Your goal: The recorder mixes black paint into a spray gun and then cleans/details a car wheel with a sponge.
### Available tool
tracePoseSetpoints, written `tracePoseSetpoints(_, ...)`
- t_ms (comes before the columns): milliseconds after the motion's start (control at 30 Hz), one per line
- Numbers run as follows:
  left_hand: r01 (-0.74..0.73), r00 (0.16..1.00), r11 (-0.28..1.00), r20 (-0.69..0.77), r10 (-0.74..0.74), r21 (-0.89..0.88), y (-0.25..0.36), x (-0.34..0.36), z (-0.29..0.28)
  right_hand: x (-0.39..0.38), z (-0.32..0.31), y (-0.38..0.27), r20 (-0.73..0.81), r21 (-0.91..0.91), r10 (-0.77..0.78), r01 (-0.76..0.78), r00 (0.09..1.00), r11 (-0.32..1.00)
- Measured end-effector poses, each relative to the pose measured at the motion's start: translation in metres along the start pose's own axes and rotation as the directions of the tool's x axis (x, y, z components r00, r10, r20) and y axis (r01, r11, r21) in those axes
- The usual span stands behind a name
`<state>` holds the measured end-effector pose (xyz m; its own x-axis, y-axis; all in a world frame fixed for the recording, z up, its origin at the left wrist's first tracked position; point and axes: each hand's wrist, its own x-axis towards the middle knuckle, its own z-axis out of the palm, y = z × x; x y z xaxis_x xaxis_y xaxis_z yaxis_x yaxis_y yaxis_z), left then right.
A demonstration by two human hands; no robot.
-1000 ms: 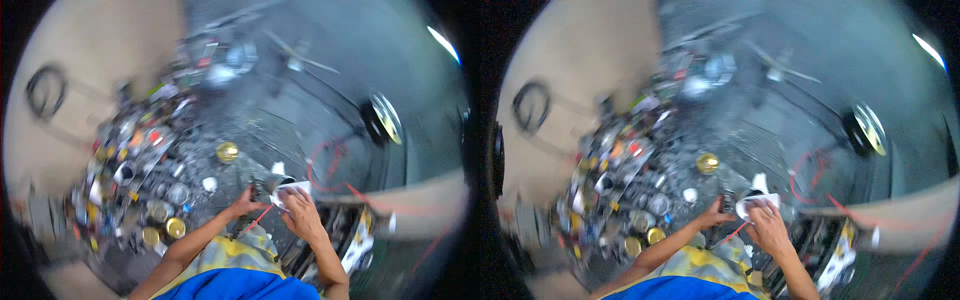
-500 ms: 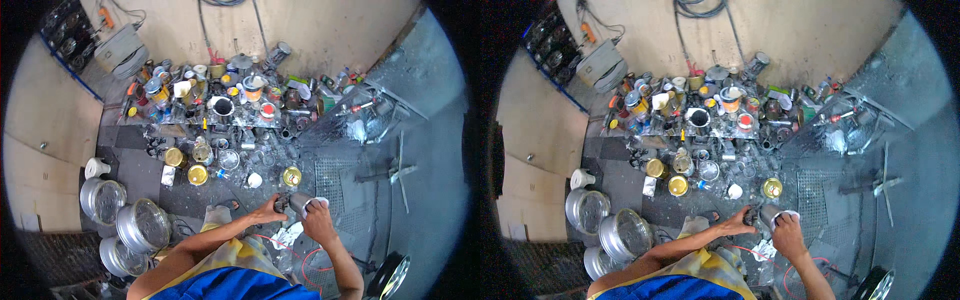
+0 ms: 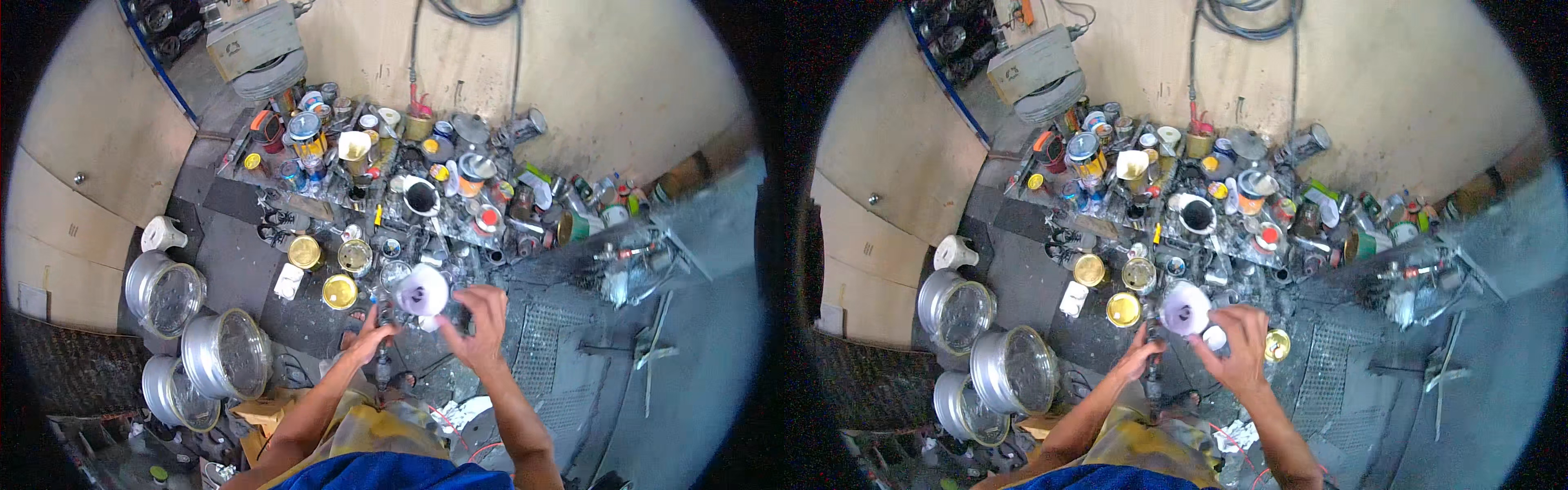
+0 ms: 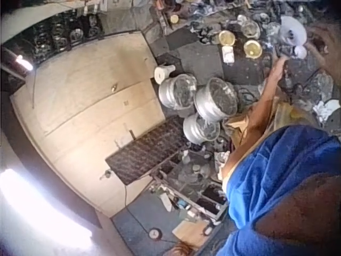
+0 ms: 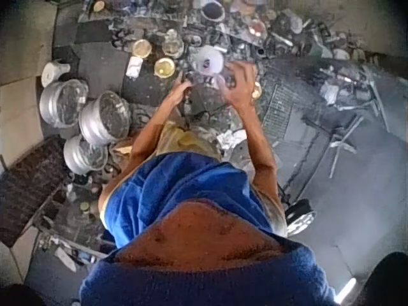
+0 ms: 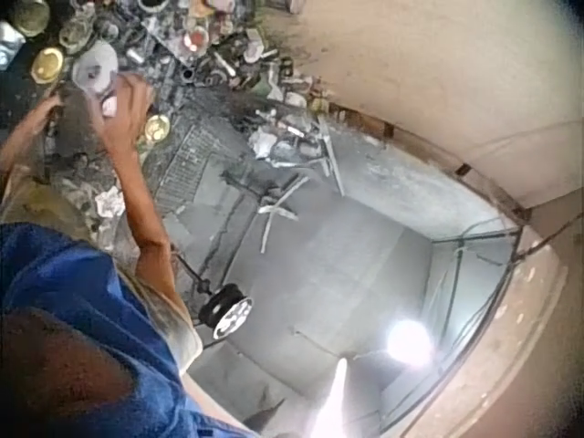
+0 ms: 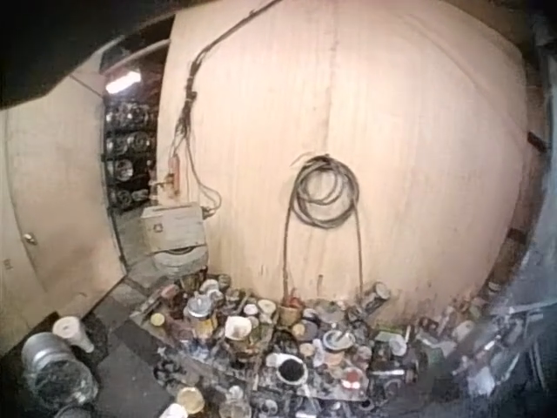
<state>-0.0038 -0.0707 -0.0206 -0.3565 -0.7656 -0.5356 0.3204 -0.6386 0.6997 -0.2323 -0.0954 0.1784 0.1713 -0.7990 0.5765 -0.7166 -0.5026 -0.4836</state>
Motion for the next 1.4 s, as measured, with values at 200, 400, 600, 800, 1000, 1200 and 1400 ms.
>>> tracePoseSetpoints(200,-0.161,0.955,0.968,-0.276,0.104,-0.193,0.039,0.003,-0.097,0.051,0.199,0.084,0.162,0.342,0.577,-0.594,0.801,0.728)
tracePoseSetpoints(400,-0.265,0.923,0.912,-0.356,0.145,-0.314,0.048,0.009,-0.2,0.104,0.392,0.14,0.282,0.07,0.446,-0.482,0.85,0.874)
tracePoseSetpoints(600,-0.238,0.916,0.914,-0.39,0.099,-0.327,0.077,0.01,-0.223,0.115,0.458,0.16,0.283,-0.105,0.657,-0.658,0.699,0.745)
tracePoseSetpoints(800,-0.222,0.934,0.915,-0.343,0.1,-0.338,0.082,0.023,-0.224,0.113,0.468,0.183,0.254,-0.08,0.659,-0.663,0.708,0.744)
tracePoseSetpoints(1000,-0.191,0.928,0.904,-0.37,0.04,-0.382,0.087,0.023,-0.227,0.125,0.431,0.155,0.143,-0.092,0.493,-0.485,0.858,0.87)
tracePoseSetpoints(1200,-0.199,0.935,0.895,-0.351,0.051,-0.398,0.083,0.029,-0.233,0.248,0.389,0.284,-0.012,-0.15,0.408,-0.405,0.913,0.902)
tracePoseSetpoints(1400,-0.18,0.921,0.916,-0.388,0.028,-0.36,0.081,0.027,-0.22,0.313,0.419,0.347,0.178,-0.368,0.379,-0.296,0.908,0.881)
